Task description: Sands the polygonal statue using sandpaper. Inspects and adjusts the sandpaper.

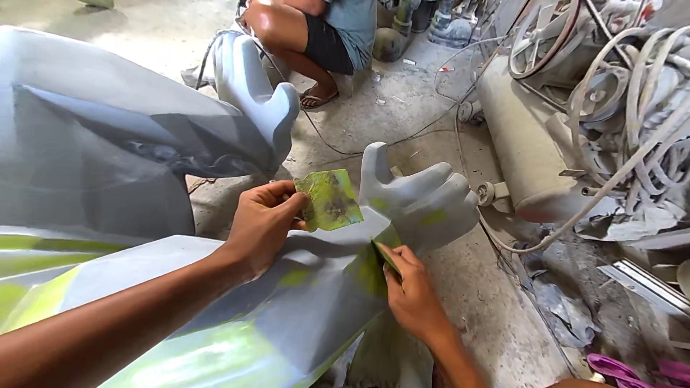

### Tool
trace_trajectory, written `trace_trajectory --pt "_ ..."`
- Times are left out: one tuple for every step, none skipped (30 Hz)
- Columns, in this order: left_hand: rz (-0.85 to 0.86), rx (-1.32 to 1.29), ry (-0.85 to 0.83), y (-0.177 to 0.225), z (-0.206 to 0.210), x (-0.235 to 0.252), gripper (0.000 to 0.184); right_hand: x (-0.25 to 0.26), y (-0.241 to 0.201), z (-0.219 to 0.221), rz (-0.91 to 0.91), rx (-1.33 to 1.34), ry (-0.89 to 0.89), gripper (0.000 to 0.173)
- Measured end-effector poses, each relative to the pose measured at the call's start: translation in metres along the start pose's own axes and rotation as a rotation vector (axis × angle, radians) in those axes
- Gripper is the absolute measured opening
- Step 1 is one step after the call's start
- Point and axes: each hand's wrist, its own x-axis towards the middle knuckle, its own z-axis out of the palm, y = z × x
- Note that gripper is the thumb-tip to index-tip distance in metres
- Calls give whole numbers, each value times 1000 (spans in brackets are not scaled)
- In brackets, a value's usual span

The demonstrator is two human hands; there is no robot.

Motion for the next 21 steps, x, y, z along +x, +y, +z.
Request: trace_trajectory --pt "3 3 -1 0 0 0 12 -13 -12 2 -36 -3 20 45" --pt "2 5 2 0 0 0 12 -26 -23 5 -75 -17 54 47" --pt "0 7 3 0 0 0 12 -37 -32 8 -110 -35 94 49" --pt "-1 6 3 1 0 0 12 -48 -40 12 -140 -54 130 51" --pt "1 3 4 1 0 0 12 -56 -45 16 -168 -71 160 52" --pt "2 4 5 1 0 0 12 -63 -48 19 -190 -86 173 54" --pt "4 6 4 1 0 0 12 -69 -51 20 -200 -91 165 56" --pt "4 9 1 1 0 0 13 -74 -53 19 -208 -82 145 55" --pt "4 8 3 1 0 0 13 -77 -54 16 -220 -60 118 53" --pt "2 2 3 1 -1 0 12 -79 -53 12 -233 -28 88 51" --pt "1 -6 4 0 -1 1 12 -77 -49 6 -243 11 75 48" --pt "2 -10 2 -1 -1 2 12 -71 -37 -1 -250 55 99 46" --pt "1 -11 3 -1 -2 2 12 -61 -20 -9 -243 102 141 45" --pt "0 -11 8 -2 -2 2 12 -48 2 -17 -226 136 191 44" --pt "-6 -11 17 -2 -1 1 12 -33 26 -23 -200 160 226 42" --pt "-13 -8 26 -2 -1 1 12 -18 49 -25 -180 175 234 42" --pt "-12 -4 30 -2 -1 1 12 -4 69 -24 -175 179 223 44" --pt "-4 1 30 -2 -1 1 12 7 84 -20 -180 181 201 44" --pt "4 3 26 -2 -2 2 12 16 92 -13 -190 169 179 45" --pt "7 5 20 -3 -2 2 12 21 97 -6 -198 127 154 47" --pt "6 5 12 -3 -2 2 12 22 98 2 -206 61 135 49"
